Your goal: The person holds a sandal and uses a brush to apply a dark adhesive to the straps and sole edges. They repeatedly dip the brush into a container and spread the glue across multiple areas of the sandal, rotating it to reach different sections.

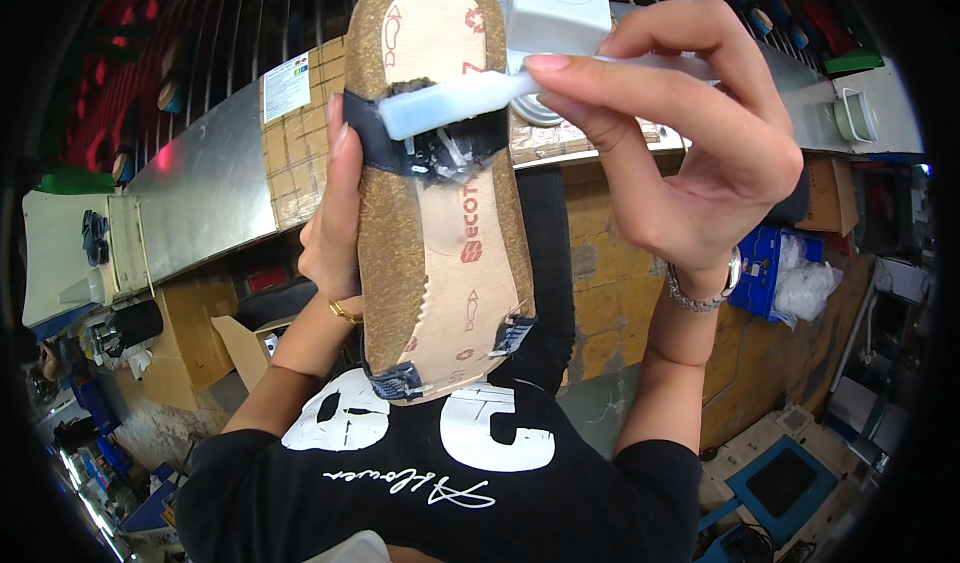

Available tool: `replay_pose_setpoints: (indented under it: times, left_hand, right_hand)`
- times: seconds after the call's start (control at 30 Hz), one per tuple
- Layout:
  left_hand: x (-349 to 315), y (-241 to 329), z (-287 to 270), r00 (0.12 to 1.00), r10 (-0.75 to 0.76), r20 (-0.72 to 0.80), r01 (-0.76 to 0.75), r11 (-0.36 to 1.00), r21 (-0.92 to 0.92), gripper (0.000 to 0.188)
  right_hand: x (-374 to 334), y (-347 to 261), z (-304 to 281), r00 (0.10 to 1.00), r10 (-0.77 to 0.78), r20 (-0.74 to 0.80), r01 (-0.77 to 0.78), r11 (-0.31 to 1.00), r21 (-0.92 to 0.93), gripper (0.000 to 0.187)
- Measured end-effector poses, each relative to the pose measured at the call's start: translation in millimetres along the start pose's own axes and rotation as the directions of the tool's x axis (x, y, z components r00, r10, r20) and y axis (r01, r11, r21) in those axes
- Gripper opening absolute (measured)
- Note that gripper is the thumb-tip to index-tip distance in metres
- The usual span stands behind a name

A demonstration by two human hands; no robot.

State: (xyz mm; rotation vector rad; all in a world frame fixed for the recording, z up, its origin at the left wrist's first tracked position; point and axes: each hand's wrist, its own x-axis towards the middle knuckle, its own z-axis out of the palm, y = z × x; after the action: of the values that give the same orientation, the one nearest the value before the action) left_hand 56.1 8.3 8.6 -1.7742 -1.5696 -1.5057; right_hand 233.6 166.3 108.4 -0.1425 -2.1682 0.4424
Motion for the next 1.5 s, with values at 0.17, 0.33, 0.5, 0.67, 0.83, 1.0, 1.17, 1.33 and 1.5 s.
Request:
replay_pose_setpoints:
  times: [0.17, 0.33, 0.5, 0.67, 0.83, 1.0, 1.17, 1.33, 1.5]
  left_hand:
    - [-1.2, 1.1, 0.3, 1.0, -0.001, 0.027, 0.0, 1.0, 0.02, 0.059]
    - [0.2, 0.2, -2.9, 0.999, 0.034, 0.034, -0.034, 0.999, 0.002, 0.058]
    - [-4.8, 2.9, -11.0, 0.989, -0.044, 0.142, 0.043, 0.999, 0.005, 0.061]
    - [-12.6, 3.7, -18.2, 0.85, -0.36, 0.385, 0.41, 0.911, -0.052, 0.063]
    - [-7.4, -2.0, -11.7, 0.964, -0.217, 0.154, 0.203, 0.974, 0.101, 0.079]
    - [2.9, -7.0, -2.6, 0.991, -0.034, -0.133, 0.061, 0.977, 0.205, 0.053]
    - [9.2, -7.9, -1.2, 0.98, 0.068, -0.187, -0.035, 0.984, 0.174, 0.05]
    - [11.9, -6.8, -4.3, 0.983, 0.071, -0.169, -0.041, 0.983, 0.177, 0.047]
    - [13.8, 0.1, -10.1, 0.984, 0.091, -0.154, -0.058, 0.976, 0.21, 0.045]
  right_hand:
    - [5.9, 2.5, -6.2, 0.997, 0.017, 0.079, -0.019, 0.999, 0.035, 0.027]
    - [8.4, 2.8, -13.4, 0.988, 0.019, 0.154, -0.026, 0.999, 0.043, 0.025]
    - [4.6, -1.8, -18.5, 0.979, 0.033, 0.201, -0.045, 0.997, 0.06, 0.029]
    - [7.7, -6.3, -16.8, 0.951, 0.028, 0.309, -0.097, 0.973, 0.211, 0.027]
    - [-3.1, -17.2, 7.1, 0.979, 0.198, 0.045, -0.202, 0.971, 0.127, 0.019]
    - [-11.5, -40.8, 10.7, 0.934, 0.354, 0.042, -0.356, 0.918, 0.176, 0.017]
    - [-3.1, -47.1, 19.5, 0.961, 0.263, -0.088, -0.267, 0.963, -0.039, 0.018]
    - [-0.3, -56.8, 21.4, 0.973, 0.189, -0.132, -0.211, 0.96, -0.183, 0.021]
    - [-4.2, -56.5, 17.9, 0.976, 0.161, -0.149, -0.185, 0.968, -0.167, 0.023]
